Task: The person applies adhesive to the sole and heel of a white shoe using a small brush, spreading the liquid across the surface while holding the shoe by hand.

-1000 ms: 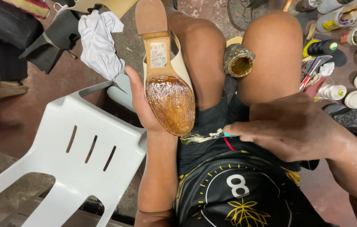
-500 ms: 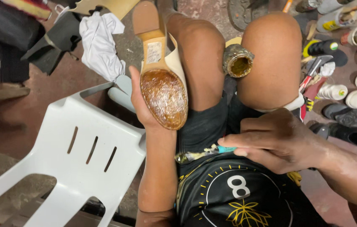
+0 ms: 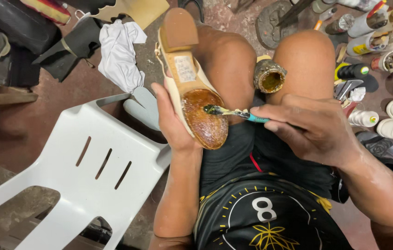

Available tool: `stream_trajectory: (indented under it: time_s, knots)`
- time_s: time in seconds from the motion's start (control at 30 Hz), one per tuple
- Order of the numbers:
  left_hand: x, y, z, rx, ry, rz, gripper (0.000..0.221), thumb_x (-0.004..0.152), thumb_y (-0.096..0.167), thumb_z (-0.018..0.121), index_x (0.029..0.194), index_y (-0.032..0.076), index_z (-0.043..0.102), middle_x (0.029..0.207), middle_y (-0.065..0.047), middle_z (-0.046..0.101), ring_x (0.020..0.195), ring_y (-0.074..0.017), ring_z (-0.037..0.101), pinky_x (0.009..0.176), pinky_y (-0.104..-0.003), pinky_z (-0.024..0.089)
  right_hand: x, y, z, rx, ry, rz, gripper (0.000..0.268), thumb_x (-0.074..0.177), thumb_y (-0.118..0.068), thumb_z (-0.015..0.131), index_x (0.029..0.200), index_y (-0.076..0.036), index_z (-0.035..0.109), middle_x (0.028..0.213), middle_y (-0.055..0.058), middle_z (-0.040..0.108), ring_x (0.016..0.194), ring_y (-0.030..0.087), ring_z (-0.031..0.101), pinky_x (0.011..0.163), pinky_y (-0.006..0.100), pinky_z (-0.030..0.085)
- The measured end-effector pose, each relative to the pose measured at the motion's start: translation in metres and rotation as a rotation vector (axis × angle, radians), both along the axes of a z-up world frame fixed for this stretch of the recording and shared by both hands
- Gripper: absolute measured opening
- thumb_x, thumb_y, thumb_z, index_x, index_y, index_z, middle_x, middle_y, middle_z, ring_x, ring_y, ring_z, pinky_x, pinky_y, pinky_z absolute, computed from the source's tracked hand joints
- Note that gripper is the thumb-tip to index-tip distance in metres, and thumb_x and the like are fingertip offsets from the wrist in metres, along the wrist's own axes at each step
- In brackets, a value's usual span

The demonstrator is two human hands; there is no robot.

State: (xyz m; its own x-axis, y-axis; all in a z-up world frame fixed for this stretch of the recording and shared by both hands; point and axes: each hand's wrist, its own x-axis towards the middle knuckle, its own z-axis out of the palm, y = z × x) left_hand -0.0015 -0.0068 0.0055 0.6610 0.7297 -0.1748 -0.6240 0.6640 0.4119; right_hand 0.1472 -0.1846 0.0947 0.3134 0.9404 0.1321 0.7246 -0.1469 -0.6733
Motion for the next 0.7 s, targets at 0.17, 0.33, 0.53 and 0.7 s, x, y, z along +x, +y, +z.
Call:
stream_trajectory:
  time_s: [0.17,0.33,0.53,0.7]
  knots:
    - [-0.004,-0.008,0.007,0.077,0.004,-0.046,0.064,0.119,0.049,0.023,0.159,0.002,0.037,0.144,-0.013,0.056,0.131,-0.0236,0.056,0.117,-0.041,0.044,0.007,0.018,-0.004,0.086,0.126,0.088,0.029,0.092,-0.007,0.073,0.121,-0.01,0.073,0.083,0.005,0.067,0.068,0.017,0.06,0.062,0.031,0.047]
    - [-0.006,-0.01,0.007,0.119,0.028,-0.024,0.065,0.119,0.05,0.023,0.162,0.002,0.033,0.147,-0.014,0.053,0.134,-0.0229,0.054,0.118,-0.04,0.042,0.009,0.023,-0.005,0.028,0.109,0.149,0.031,0.085,-0.006,0.077,0.116,-0.01,0.076,0.073,0.005,0.062,0.059,0.019,0.056,0.055,0.032,0.043]
    - [-0.01,-0.009,0.008,0.145,-0.018,0.012,0.069,0.117,0.052,0.026,0.167,0.004,0.028,0.153,-0.013,0.047,0.14,-0.0241,0.049,0.125,-0.043,0.039,0.015,0.013,0.006,0.065,0.251,0.356,0.037,0.076,-0.006,0.081,0.112,-0.013,0.077,0.071,-0.002,0.064,0.06,0.013,0.064,0.053,0.03,0.046]
    - [-0.013,-0.008,0.013,0.152,-0.043,-0.011,0.074,0.115,0.056,0.029,0.167,0.004,0.026,0.156,-0.013,0.045,0.143,-0.0248,0.046,0.129,-0.043,0.036,0.016,0.015,0.013,0.141,0.127,0.19,0.036,0.077,-0.003,0.081,0.112,-0.01,0.075,0.072,0.002,0.063,0.058,0.013,0.061,0.051,0.031,0.041]
